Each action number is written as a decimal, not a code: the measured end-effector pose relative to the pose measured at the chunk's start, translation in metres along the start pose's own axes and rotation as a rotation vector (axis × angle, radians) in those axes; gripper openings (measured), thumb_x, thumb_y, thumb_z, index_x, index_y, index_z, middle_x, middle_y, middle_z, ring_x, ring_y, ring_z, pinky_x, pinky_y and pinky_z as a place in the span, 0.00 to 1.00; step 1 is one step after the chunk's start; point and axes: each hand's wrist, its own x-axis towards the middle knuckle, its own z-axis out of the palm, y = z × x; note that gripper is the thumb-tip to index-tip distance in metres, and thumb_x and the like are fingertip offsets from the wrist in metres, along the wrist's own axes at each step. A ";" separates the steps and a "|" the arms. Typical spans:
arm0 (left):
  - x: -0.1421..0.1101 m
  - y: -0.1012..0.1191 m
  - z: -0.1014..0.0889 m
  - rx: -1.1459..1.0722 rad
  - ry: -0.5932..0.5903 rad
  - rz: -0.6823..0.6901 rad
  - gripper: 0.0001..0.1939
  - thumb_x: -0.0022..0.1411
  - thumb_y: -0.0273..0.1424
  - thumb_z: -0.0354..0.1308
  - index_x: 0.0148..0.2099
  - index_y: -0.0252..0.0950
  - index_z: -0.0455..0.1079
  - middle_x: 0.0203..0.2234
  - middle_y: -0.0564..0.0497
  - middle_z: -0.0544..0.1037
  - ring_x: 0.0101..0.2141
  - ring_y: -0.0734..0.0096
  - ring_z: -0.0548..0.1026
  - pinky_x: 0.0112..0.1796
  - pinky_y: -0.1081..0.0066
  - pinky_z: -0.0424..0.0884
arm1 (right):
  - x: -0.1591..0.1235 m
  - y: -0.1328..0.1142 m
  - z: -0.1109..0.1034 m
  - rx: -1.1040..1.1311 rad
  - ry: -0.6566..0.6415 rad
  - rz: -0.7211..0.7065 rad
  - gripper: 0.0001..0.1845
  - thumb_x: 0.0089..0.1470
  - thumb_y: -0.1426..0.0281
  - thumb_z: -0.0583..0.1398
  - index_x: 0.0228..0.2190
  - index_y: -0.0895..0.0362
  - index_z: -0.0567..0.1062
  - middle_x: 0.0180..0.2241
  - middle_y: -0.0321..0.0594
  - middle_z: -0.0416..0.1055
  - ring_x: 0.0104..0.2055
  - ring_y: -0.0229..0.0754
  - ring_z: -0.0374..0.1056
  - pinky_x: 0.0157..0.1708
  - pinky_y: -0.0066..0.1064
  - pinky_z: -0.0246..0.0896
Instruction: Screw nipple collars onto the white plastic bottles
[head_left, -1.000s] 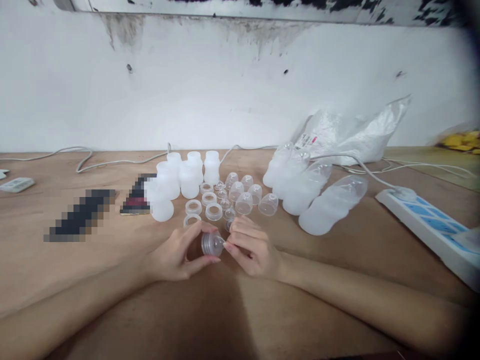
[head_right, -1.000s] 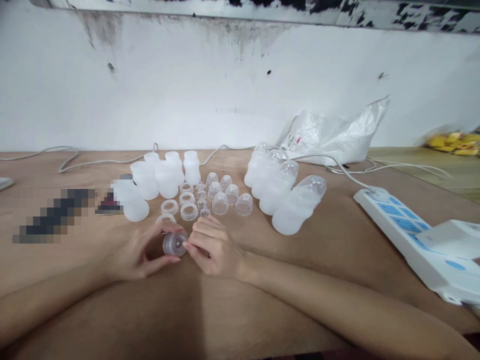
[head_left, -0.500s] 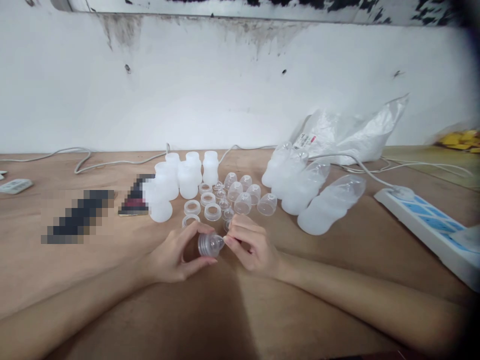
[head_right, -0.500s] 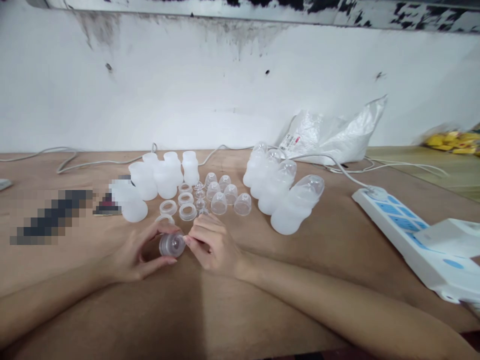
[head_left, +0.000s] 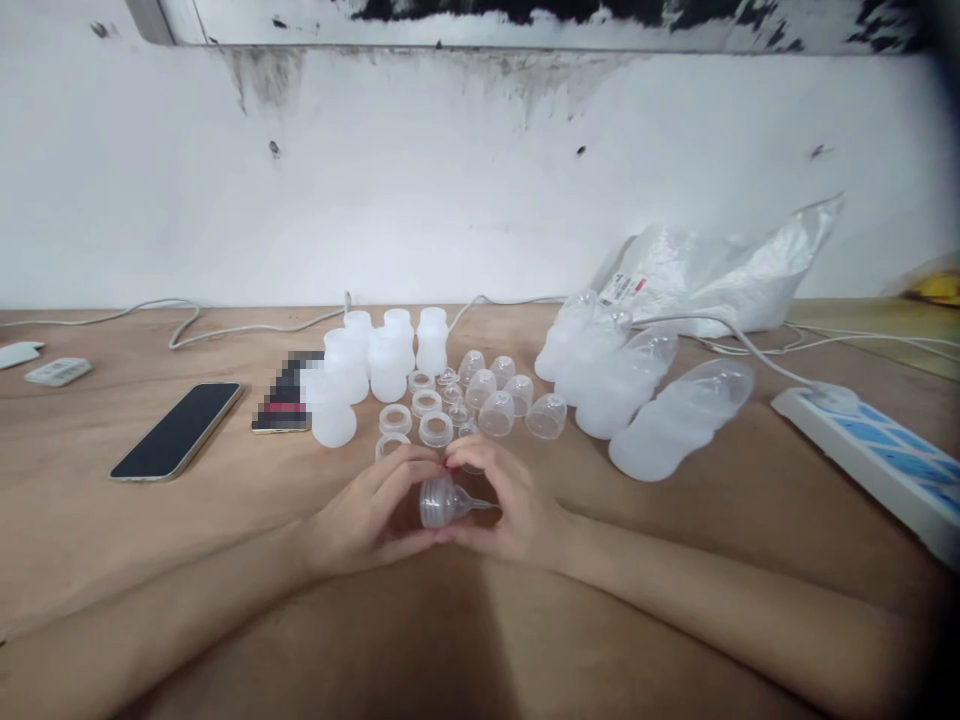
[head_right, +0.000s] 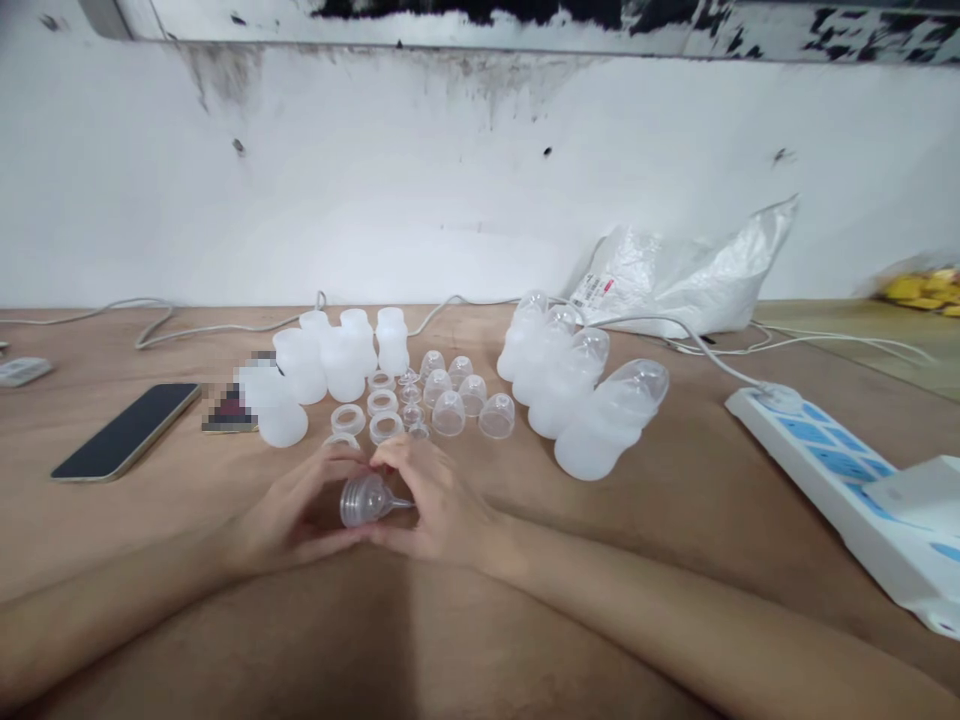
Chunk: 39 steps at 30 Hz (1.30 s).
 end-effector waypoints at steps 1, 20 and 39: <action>-0.001 -0.001 0.001 -0.005 0.000 -0.009 0.22 0.56 0.31 0.57 0.51 0.36 0.54 0.43 0.44 0.67 0.45 0.65 0.67 0.42 0.68 0.68 | 0.000 0.000 0.001 0.004 -0.028 -0.005 0.23 0.46 0.62 0.61 0.41 0.56 0.60 0.38 0.44 0.64 0.39 0.42 0.63 0.37 0.35 0.63; -0.013 -0.033 -0.053 0.534 0.733 -0.444 0.32 0.48 0.37 0.63 0.52 0.41 0.52 0.49 0.42 0.61 0.50 0.53 0.62 0.45 0.53 0.64 | 0.000 0.002 -0.002 -0.005 0.114 0.079 0.21 0.48 0.74 0.60 0.43 0.54 0.60 0.41 0.43 0.63 0.47 0.43 0.60 0.42 0.37 0.63; -0.017 -0.024 -0.032 0.507 0.435 -0.209 0.29 0.50 0.32 0.57 0.53 0.38 0.52 0.42 0.46 0.66 0.43 0.56 0.68 0.42 0.58 0.68 | -0.001 0.003 -0.004 0.008 0.169 0.194 0.19 0.49 0.74 0.58 0.43 0.53 0.61 0.44 0.45 0.61 0.47 0.44 0.61 0.41 0.38 0.65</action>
